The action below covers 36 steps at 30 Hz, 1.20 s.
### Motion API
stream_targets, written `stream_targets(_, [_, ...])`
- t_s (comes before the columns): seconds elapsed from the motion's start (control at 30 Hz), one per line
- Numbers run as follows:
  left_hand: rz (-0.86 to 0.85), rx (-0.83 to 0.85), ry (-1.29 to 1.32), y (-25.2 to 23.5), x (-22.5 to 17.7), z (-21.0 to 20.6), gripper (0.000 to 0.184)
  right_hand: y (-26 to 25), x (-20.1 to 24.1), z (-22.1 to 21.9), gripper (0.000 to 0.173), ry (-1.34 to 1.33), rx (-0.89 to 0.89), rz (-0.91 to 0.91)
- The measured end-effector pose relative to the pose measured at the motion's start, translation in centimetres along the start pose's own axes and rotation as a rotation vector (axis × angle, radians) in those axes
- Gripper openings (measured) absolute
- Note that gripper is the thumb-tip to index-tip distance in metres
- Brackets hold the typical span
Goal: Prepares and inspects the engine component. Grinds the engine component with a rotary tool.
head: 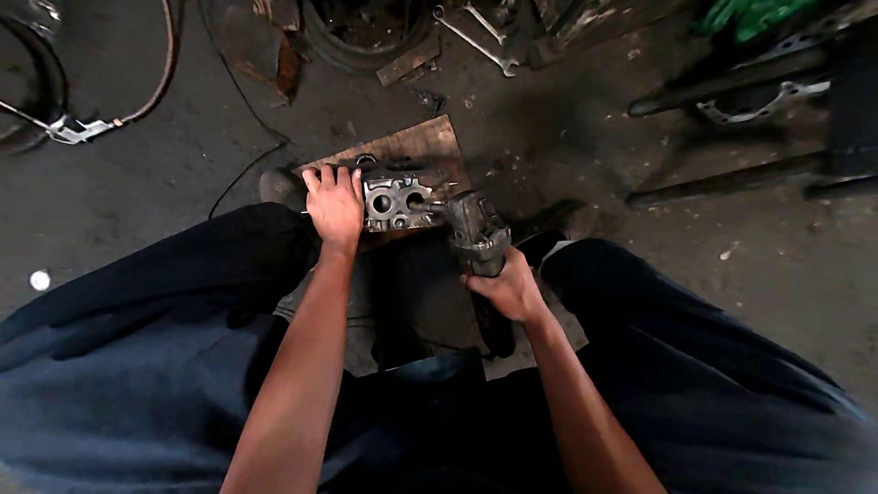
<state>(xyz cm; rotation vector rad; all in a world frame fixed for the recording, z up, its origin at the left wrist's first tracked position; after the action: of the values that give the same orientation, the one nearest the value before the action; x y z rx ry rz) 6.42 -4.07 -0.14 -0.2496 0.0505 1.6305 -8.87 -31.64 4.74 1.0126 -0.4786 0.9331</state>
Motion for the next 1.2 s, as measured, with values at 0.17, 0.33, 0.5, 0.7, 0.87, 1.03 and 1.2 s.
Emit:
stream_targets(0.17, [0.004,-0.007,0.002,0.2,0.0,-0.1,0.047,-0.3,-0.1,-0.5,0.053,0.008,0.007,0.011])
stream_targets(0.33, [0.002,0.015,0.021,0.0,-0.1,0.1,0.048,-0.6,0.0,-1.0,0.054,-0.016,0.002,0.038])
stream_targets(0.5, [0.008,0.019,0.021,-0.1,-0.1,0.1,0.048,-0.9,0.0,-1.5,0.052,-0.009,-0.002,0.037])
stream_targets(0.7, [0.007,0.015,0.023,-0.1,-0.1,0.0,0.047,-1.3,-0.2,-2.0,0.055,0.035,0.008,-0.018])
stream_targets(0.87, [0.003,0.013,0.023,0.0,-0.1,0.0,0.047,-1.6,-0.1,-2.3,0.055,0.01,0.015,-0.016])
stream_targets(1.03, [0.002,0.016,0.03,0.0,-0.1,0.0,0.049,-1.9,-0.2,-2.8,0.055,0.031,0.028,-0.048])
stream_targets(1.2, [-0.003,0.021,0.034,-0.2,-0.1,0.0,0.049,-2.3,-0.6,-3.4,0.055,-0.011,0.01,-0.042])
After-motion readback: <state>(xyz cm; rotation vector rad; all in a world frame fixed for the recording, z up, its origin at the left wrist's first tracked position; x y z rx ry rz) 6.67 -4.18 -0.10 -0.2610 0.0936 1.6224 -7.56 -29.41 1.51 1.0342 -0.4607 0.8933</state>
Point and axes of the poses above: each hand's wrist, its own y-axis away from the middle knuckle, its own z-axis out of the back of the hand, x = y × z, the point moved 10 cm from there along -y, towards the middle knuckle, and after that the axes turned 6 degrees about -x, right-handed, at the moved point
